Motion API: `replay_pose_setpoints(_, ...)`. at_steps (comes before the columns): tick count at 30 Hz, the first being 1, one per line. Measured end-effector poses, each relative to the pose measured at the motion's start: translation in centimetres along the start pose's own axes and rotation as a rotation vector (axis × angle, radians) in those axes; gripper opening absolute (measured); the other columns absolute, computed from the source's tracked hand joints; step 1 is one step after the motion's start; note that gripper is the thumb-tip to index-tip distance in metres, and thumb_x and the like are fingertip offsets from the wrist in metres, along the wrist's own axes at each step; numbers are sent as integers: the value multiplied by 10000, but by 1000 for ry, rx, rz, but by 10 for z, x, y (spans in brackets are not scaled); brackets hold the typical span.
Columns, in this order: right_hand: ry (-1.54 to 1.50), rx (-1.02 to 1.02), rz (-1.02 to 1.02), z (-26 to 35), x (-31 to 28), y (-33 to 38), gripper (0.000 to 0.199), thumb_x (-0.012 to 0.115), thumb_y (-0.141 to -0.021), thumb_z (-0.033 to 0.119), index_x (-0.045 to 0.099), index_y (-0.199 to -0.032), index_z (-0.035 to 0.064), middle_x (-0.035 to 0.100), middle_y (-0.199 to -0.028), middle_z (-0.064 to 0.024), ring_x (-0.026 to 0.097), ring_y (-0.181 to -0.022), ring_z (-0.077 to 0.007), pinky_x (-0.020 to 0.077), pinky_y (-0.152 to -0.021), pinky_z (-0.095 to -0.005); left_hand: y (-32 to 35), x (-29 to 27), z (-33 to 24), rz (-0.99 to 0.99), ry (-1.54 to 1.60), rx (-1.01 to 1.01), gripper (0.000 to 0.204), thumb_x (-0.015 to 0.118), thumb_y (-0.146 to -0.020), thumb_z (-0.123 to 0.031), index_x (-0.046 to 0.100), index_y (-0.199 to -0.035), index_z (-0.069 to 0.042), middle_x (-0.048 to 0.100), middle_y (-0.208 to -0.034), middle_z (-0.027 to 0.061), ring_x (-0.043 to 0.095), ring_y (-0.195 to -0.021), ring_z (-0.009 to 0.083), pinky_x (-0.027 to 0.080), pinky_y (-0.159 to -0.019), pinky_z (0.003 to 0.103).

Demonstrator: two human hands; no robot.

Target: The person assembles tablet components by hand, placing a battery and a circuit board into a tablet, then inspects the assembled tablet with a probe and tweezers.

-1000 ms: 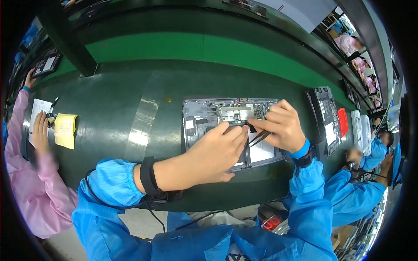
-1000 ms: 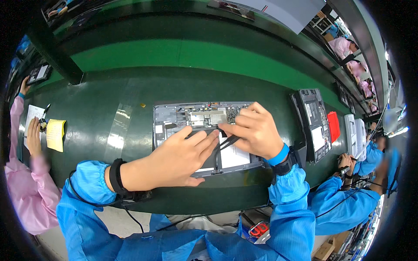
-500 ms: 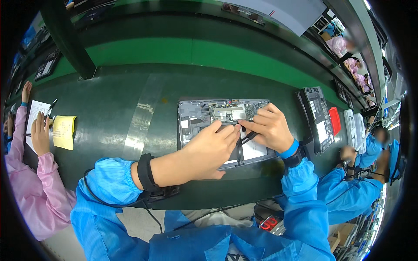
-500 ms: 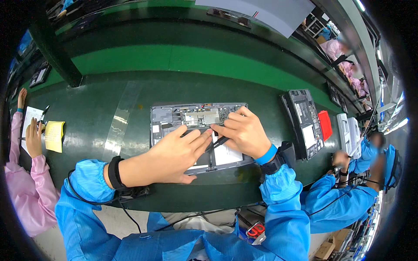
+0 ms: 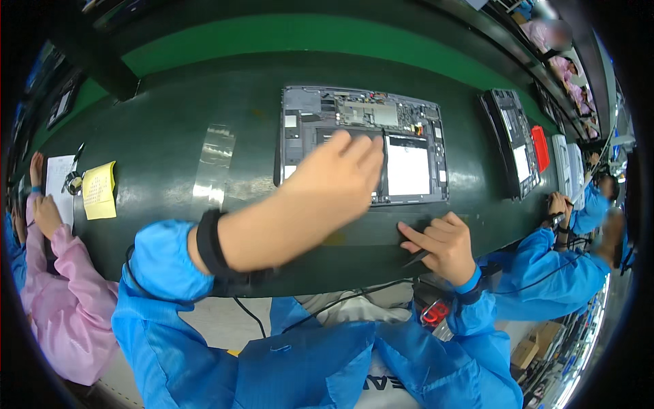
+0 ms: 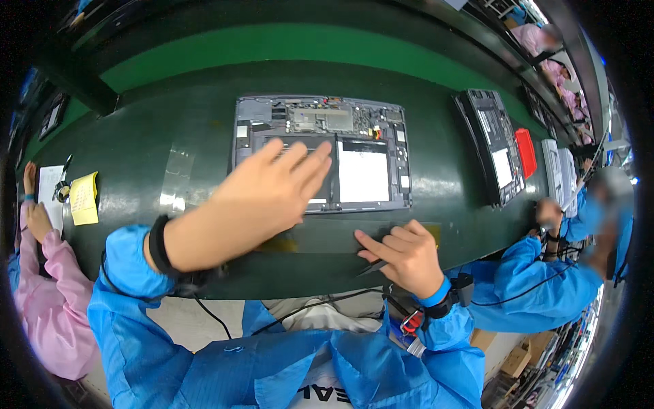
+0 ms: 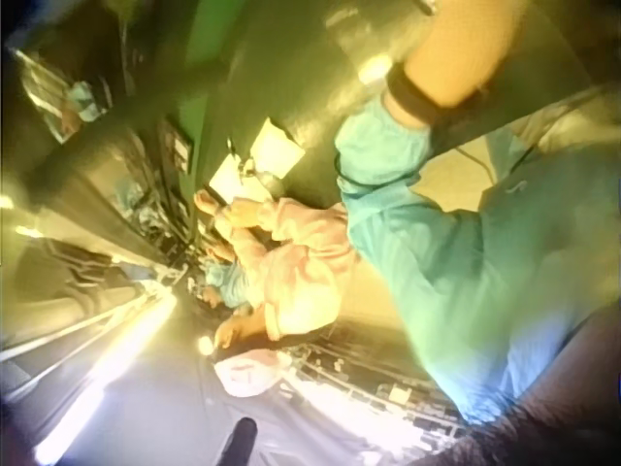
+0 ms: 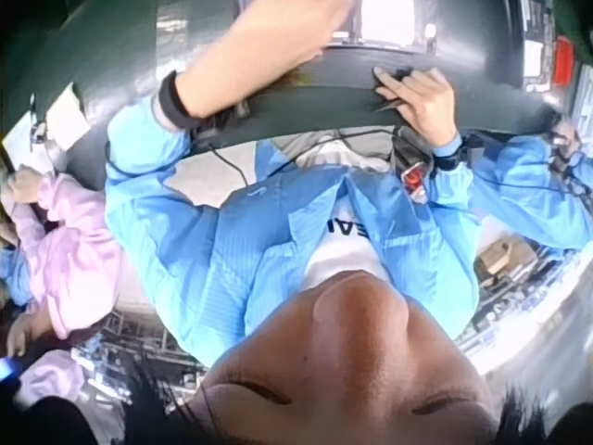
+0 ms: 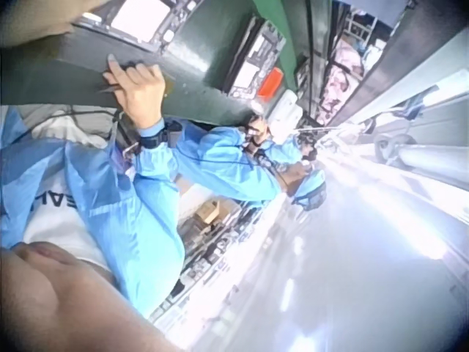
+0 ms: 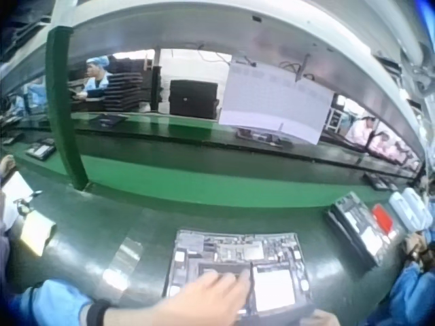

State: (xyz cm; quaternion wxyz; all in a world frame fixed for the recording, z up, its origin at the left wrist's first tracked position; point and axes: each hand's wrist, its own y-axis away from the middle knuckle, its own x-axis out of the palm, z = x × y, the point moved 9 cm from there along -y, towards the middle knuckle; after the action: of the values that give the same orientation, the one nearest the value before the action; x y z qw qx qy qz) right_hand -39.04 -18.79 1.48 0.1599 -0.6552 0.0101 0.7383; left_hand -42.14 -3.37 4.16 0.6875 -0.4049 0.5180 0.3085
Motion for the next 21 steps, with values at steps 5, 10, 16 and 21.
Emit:
replay_pose_setpoints(5,-52,165,85,-2,-35,13,736,840,-734,386,653,-1349,26,497,-658,-26,488,-611,-211,361,-618,-357,16,-31,-72,-152,375,58,250,698,-841,-285,659,-900,-45,545,-894,33,530,-789,184,402,-662,307)
replay_pose_setpoints(10,-100,138,100,47,-33,22,671,793,-766,319,630,-1316,-29,505,-741,-47,517,-639,-213,404,-601,-344,26,-42,-94,-304,467,53,154,682,-801,-201,619,-786,-61,490,-794,21,477,-730,169,377,-616,296)
replay_pose_setpoints(16,-374,188,-143,44,-37,40,493,849,-698,73,678,-1153,-9,602,-742,-72,566,-601,-233,448,-541,-355,20,-38,-93,-272,368,114,135,665,-763,-158,579,-731,-58,428,-732,19,445,-699,163,361,-584,281)
replay_pose_setpoints(21,-1075,318,-291,19,-19,61,275,909,-730,-4,749,-953,-30,756,-848,-142,713,-694,-207,501,-568,-293,20,-21,-107,-134,631,226,167,655,-794,-141,586,-893,-25,478,-779,30,481,-698,148,373,-589,245)
